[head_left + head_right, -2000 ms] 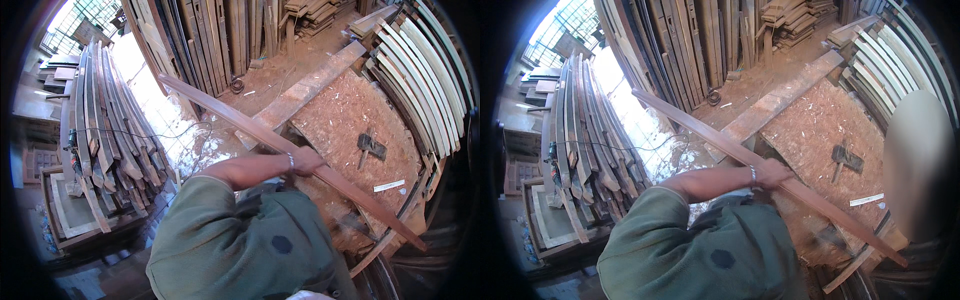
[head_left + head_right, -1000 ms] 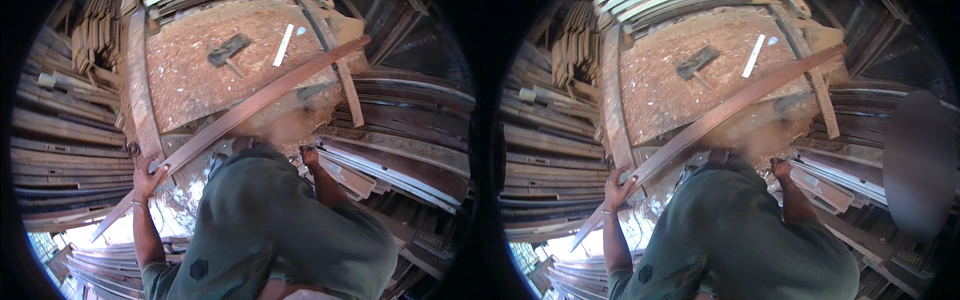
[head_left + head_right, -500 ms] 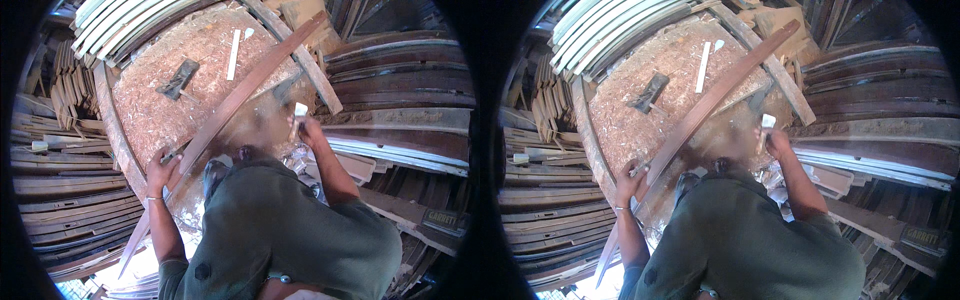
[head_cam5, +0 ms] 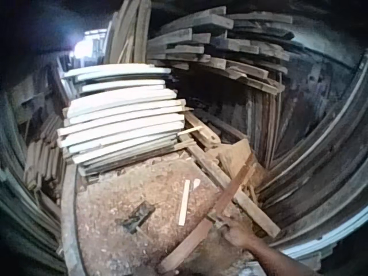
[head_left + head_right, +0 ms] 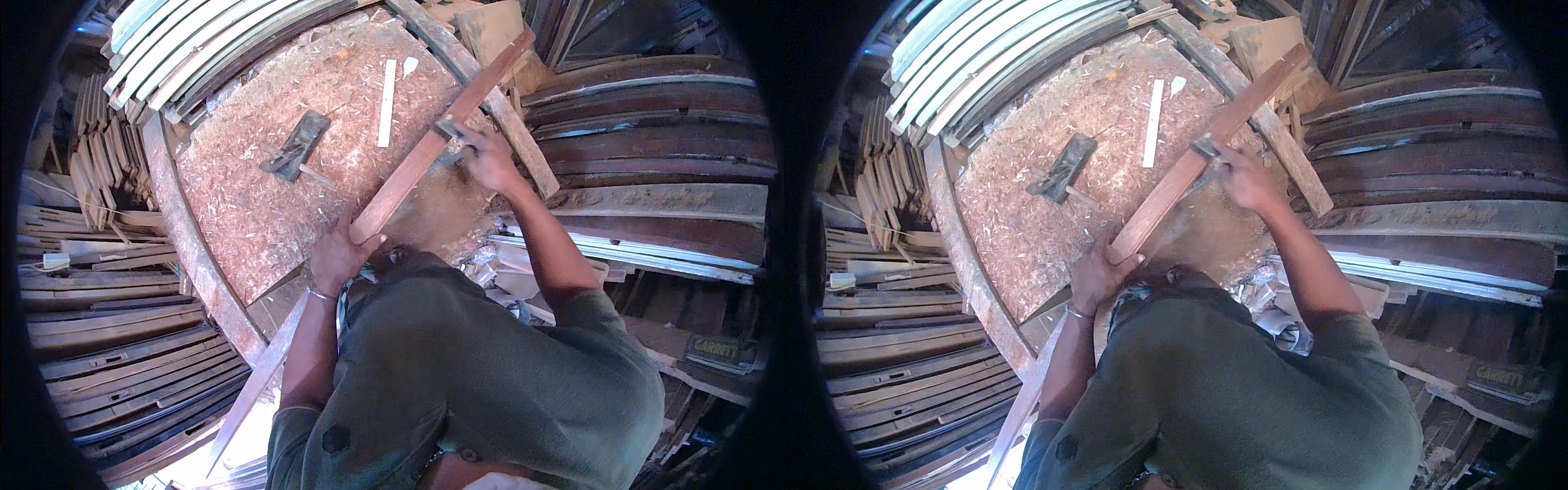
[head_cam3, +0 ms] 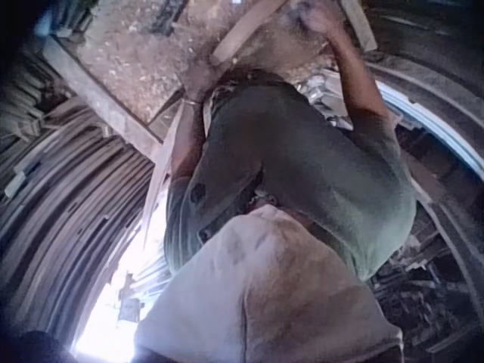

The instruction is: The person smooths a wooden plank with a hand plane and then applies a liquid coating to the wood with a brush.

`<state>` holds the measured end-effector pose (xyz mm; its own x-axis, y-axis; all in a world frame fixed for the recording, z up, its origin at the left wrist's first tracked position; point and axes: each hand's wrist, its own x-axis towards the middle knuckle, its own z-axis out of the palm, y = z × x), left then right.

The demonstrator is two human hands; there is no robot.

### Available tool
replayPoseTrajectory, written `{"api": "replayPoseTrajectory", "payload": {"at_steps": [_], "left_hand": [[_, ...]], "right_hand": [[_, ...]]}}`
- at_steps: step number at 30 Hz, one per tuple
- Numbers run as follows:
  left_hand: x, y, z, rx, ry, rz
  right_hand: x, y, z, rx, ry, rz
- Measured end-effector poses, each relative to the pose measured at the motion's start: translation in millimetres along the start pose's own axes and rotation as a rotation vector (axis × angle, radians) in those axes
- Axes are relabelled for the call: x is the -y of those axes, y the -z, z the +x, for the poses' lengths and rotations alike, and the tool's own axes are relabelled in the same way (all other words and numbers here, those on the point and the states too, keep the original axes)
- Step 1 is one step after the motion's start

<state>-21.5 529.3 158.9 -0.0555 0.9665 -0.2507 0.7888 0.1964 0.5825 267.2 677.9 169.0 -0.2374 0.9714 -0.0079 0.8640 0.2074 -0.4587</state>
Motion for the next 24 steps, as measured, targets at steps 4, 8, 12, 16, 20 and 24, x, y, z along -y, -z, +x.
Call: {"api": "replayPoseTrajectory", "payload": {"at_steps": [4,8,12,16,20,24], "left_hand": [[2,-1,-1,0.003,-0.007,0.028],[13,-6,-1,-0.033,-0.019,-0.057],[11,-3,2,-0.038,-0.028,-0.017],[10,-6,3,-0.027,-0.014,0.002],[0,1,6,0.041,0.012,-0.021],[-2,-1,7,0.022,0.041,-0.067]], "right_hand": [[28,-4,31,0.204,0.047,-0.166],[67,32,12,0.361,0.047,-0.511],[21,47,13,0.092,0.193,-0.209],[35,34,35,0.172,-0.201,0.669],[-8,-4,39,0.217,-0.051,0.312],[-41,38,23,0.216,0.115,0.17]]}}
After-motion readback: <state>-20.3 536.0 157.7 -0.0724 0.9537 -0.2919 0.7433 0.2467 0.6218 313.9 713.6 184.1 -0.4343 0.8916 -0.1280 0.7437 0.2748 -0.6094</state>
